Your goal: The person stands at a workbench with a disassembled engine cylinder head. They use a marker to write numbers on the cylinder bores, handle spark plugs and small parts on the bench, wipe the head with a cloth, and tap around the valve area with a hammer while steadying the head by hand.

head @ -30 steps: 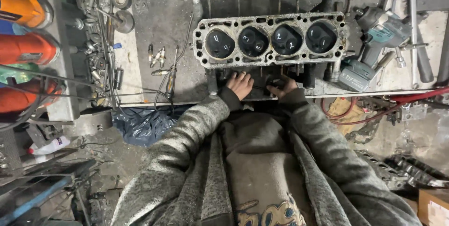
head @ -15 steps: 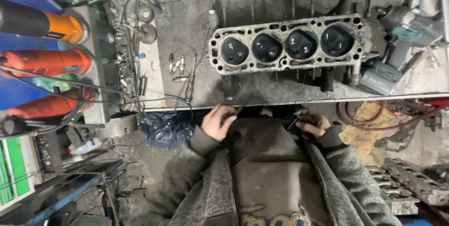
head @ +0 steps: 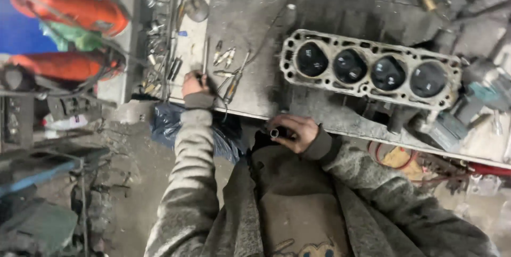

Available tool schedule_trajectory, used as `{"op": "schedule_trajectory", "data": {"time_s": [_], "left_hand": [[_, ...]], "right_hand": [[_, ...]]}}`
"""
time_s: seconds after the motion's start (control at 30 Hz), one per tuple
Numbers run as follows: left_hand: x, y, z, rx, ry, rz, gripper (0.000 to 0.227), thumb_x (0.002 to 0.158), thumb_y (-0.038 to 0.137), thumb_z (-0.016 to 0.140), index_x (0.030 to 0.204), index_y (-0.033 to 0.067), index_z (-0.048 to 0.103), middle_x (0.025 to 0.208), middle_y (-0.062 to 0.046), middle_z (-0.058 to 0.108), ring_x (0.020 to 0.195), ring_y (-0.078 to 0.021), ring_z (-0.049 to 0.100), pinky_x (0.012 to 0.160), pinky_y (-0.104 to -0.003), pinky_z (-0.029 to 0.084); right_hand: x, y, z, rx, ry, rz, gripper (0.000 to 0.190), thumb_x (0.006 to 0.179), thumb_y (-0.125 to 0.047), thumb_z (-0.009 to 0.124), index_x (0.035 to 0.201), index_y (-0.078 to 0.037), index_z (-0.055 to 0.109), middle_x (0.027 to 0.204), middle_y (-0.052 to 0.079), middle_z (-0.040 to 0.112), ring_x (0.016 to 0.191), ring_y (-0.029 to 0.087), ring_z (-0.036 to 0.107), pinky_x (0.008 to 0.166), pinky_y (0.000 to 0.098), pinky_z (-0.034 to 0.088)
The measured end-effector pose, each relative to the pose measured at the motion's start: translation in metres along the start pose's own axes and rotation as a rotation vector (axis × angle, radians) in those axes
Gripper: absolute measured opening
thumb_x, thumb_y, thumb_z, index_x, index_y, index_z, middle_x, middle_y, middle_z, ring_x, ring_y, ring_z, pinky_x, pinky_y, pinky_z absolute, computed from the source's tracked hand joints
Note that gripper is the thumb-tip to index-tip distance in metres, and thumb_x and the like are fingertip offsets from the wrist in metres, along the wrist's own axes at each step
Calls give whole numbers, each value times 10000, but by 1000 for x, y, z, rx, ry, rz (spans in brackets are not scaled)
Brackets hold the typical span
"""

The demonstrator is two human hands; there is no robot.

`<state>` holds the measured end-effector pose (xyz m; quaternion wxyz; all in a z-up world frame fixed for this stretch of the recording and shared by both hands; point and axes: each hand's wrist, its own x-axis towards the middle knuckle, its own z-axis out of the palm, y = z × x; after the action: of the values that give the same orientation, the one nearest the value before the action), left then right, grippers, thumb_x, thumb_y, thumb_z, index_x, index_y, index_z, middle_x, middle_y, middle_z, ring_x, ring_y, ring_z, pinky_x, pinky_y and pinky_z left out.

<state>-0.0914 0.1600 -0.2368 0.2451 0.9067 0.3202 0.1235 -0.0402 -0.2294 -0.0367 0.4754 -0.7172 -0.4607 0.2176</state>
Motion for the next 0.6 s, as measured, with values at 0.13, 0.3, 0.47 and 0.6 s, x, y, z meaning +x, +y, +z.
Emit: {"op": "schedule_trajectory", "data": {"time_s": [0.13, 0.3, 0.47, 0.6], "left_hand": [[-1, 7, 6, 17, 49, -57, 291, 916, 168, 661, 1188, 65, 657, 1216, -193, 634, 1081, -424, 617, 932, -504, 500], [-41, 22, -1, -2, -12, -115, 400, 899, 156, 657, 1280, 36, 637, 1343, -214, 575, 1165, -444, 559, 987, -498, 470], [-81, 64, -36, 172, -110, -65, 393, 839, 254, 700, 1199, 96, 690, 1384, -165, 588, 1297, -406, 524, 1068, -504, 414], [-109, 56, -36, 227, 16, -56, 437, 790, 344, 724, 1147, 94, 700, 1386, -191, 581, 1289, -420, 504, 1074, -536, 342]], "right_hand": [[75, -3, 23, -174, 106, 9, 404, 810, -179, 843, 1176, -105, 688, 1116, 133, 686, 940, 327, 712, 766, 385, 595], [194, 51, 47, -360, 86, 115, 372, 844, -176, 834, 1149, -80, 644, 1010, 176, 684, 893, 403, 684, 747, 485, 547], [270, 148, 64, -632, 278, 206, 326, 800, -147, 836, 1056, -77, 646, 987, 206, 715, 935, 453, 671, 774, 549, 532], [276, 188, 67, -649, 175, 161, 279, 869, -138, 815, 1095, -97, 657, 1032, 188, 721, 981, 439, 678, 815, 540, 535]]}}
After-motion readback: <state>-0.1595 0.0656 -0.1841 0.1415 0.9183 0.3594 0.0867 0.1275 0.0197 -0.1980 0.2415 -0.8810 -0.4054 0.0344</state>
